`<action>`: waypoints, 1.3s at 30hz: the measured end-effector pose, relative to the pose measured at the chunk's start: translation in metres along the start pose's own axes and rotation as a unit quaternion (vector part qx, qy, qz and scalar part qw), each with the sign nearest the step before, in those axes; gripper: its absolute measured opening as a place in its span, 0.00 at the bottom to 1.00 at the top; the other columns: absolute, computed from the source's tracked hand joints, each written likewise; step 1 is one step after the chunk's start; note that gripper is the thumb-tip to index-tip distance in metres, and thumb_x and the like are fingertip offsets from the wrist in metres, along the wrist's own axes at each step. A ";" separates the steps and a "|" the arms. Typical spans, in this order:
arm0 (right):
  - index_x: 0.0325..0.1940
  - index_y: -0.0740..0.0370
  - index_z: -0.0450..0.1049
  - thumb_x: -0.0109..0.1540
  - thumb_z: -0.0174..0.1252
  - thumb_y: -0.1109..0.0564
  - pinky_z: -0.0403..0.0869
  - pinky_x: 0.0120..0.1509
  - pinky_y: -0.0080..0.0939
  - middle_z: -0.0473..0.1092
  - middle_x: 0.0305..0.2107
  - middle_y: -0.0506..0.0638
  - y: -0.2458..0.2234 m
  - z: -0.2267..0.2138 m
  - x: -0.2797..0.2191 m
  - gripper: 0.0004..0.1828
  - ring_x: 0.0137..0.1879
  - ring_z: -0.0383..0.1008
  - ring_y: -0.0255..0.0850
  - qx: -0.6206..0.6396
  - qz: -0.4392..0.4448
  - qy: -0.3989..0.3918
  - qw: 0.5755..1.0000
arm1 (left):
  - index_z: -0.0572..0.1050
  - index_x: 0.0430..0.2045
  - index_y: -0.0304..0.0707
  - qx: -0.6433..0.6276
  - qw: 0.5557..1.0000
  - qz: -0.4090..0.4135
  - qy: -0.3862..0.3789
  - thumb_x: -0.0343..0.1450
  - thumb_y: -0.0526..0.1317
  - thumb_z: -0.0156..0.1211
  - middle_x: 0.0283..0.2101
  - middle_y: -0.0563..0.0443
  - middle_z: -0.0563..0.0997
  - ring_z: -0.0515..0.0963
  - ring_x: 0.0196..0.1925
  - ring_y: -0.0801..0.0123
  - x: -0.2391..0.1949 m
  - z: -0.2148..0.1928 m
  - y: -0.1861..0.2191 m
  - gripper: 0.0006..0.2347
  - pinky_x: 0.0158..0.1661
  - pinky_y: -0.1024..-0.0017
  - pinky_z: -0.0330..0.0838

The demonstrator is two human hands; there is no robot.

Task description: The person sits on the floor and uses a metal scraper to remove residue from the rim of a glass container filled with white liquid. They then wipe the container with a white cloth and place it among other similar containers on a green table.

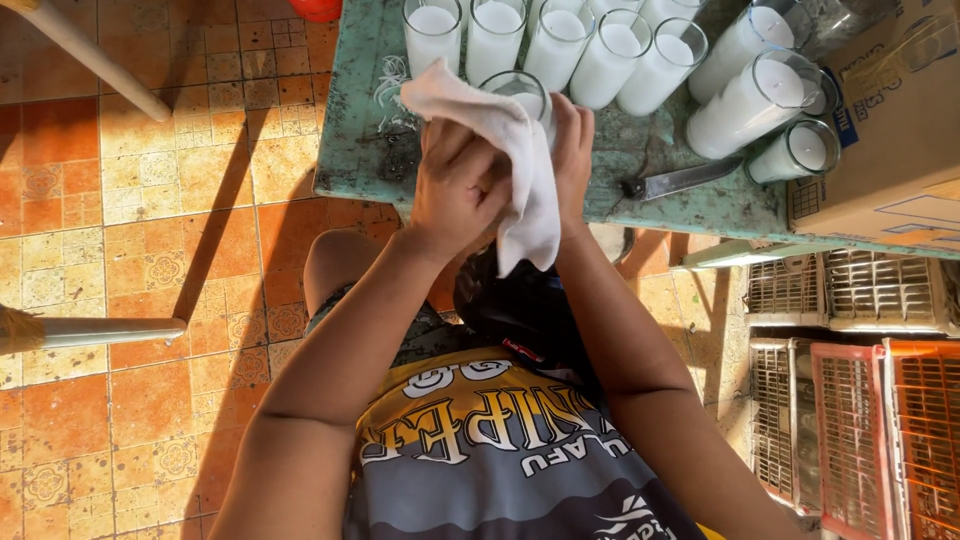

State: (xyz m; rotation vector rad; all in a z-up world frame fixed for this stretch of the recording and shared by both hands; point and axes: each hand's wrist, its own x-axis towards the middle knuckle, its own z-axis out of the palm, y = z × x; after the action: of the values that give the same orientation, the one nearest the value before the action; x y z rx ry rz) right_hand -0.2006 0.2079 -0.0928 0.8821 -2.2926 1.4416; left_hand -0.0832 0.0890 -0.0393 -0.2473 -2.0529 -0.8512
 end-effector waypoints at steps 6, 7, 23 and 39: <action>0.69 0.53 0.60 0.66 0.57 0.52 0.70 0.56 0.54 0.60 0.56 0.57 -0.026 0.004 -0.002 0.28 0.61 0.66 0.54 -0.019 -0.007 -0.036 0.999 | 0.66 0.27 0.39 0.092 0.991 -0.002 0.098 0.76 0.45 0.45 0.31 0.49 0.69 0.70 0.37 0.55 0.017 0.012 -0.014 0.12 0.46 0.63 0.57; 0.68 0.54 0.61 0.65 0.56 0.54 0.69 0.58 0.51 0.61 0.55 0.57 -0.030 0.004 -0.001 0.26 0.61 0.66 0.53 -0.019 -0.012 -0.032 0.999 | 0.66 0.25 0.38 0.102 0.987 0.004 0.125 0.77 0.44 0.44 0.28 0.50 0.69 0.69 0.32 0.58 0.018 0.015 -0.017 0.12 0.46 0.63 0.57; 0.66 0.46 0.61 0.63 0.54 0.35 0.73 0.53 0.56 0.71 0.57 0.50 -0.029 -0.004 0.011 0.31 0.61 0.73 0.50 0.023 0.109 -0.069 0.991 | 0.79 0.35 0.40 0.089 0.986 0.006 0.142 0.77 0.52 0.53 0.38 0.53 0.83 0.78 0.42 0.60 0.027 0.028 -0.028 0.15 0.52 0.62 0.66; 0.70 0.60 0.53 0.66 0.59 0.50 0.75 0.53 0.51 0.68 0.59 0.60 -0.017 0.000 0.008 0.33 0.61 0.72 0.51 -0.022 0.019 -0.049 0.998 | 0.75 0.39 0.36 0.103 0.994 0.011 0.038 0.78 0.39 0.52 0.37 0.49 0.81 0.77 0.40 0.57 0.037 0.012 -0.027 0.07 0.52 0.59 0.63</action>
State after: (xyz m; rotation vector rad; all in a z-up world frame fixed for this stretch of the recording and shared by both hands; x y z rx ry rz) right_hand -0.1958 0.1993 -0.0765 0.9196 -2.4153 1.3880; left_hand -0.1253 0.0719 -0.0275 -0.1223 -2.0453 -0.6200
